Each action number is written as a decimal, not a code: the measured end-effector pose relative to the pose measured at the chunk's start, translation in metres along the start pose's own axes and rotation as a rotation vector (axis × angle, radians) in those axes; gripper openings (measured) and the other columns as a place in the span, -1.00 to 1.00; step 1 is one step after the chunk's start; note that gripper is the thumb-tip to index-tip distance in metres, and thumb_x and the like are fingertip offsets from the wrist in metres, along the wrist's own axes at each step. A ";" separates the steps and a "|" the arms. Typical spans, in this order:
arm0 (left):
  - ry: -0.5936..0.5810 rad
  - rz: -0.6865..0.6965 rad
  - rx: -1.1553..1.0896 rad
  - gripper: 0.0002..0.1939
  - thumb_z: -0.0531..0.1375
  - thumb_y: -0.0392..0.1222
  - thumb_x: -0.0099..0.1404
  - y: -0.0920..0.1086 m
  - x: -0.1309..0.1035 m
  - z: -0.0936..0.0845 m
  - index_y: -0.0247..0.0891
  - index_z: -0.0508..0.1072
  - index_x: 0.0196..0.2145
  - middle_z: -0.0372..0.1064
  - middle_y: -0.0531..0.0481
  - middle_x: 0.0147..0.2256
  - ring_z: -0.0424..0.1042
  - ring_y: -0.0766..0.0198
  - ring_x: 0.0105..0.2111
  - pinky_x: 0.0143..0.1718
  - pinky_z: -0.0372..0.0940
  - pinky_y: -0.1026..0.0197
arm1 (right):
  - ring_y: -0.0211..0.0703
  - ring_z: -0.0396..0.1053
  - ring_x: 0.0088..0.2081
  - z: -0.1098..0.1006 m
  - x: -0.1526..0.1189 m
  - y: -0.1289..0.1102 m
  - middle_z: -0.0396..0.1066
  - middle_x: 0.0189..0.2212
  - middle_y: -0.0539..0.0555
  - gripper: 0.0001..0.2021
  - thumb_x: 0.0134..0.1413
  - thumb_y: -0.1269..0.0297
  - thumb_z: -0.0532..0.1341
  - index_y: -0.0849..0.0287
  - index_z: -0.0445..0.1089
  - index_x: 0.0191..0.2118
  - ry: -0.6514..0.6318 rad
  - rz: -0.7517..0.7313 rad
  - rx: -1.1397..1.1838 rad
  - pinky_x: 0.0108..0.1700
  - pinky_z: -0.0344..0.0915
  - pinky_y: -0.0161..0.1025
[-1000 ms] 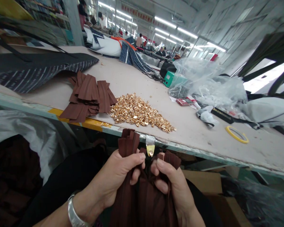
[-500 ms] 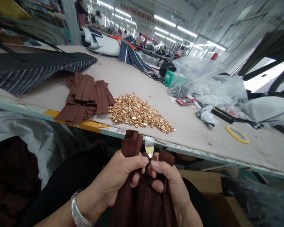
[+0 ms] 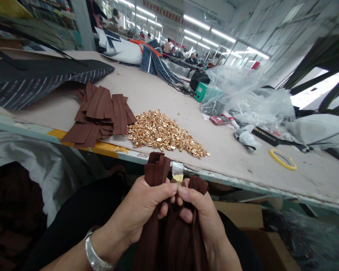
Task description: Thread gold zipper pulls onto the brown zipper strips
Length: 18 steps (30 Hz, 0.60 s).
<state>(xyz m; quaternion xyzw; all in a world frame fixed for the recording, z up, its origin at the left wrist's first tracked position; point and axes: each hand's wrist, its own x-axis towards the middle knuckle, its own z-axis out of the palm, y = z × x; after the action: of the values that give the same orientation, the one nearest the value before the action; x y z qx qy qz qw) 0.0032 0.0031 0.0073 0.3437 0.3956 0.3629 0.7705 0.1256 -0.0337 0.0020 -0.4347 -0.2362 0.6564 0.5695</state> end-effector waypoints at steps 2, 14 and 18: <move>0.006 0.034 0.028 -0.78 0.31 -0.16 0.05 0.000 0.002 0.000 -0.34 0.42 -0.61 0.37 0.05 -0.61 0.15 0.52 -0.73 -0.72 -0.01 0.44 | -0.46 0.02 -0.72 0.001 0.001 -0.001 0.30 -0.66 -0.08 -0.75 -0.17 0.24 0.38 0.21 0.31 -0.58 0.018 -0.019 0.001 -0.69 -0.05 -0.48; 0.062 0.014 0.094 -0.61 0.30 0.06 0.12 -0.008 -0.005 -0.004 -0.28 0.38 -0.63 0.17 0.14 -0.76 0.13 0.44 -0.72 -0.68 0.03 0.39 | -0.32 0.16 -0.61 -0.014 0.003 -0.019 0.30 -0.65 -0.08 -0.66 0.01 0.02 0.32 0.21 0.38 -0.51 0.093 -0.219 -0.644 -0.58 0.10 -0.35; 0.062 -0.071 -0.033 -0.59 0.31 0.10 0.10 -0.008 -0.002 0.000 -0.27 0.38 -0.63 0.16 0.15 -0.79 0.11 0.44 -0.76 -0.73 -0.02 0.40 | -0.28 0.16 -0.57 -0.004 0.005 -0.024 0.22 -0.65 -0.10 -0.67 0.11 0.05 0.24 0.17 0.31 -0.54 0.153 -0.385 -0.904 -0.51 0.12 -0.32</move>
<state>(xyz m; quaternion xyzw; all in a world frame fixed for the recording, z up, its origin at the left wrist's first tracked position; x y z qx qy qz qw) 0.0046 -0.0022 0.0016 0.3052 0.4249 0.3525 0.7759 0.1419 -0.0244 0.0179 -0.6335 -0.5308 0.3374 0.4507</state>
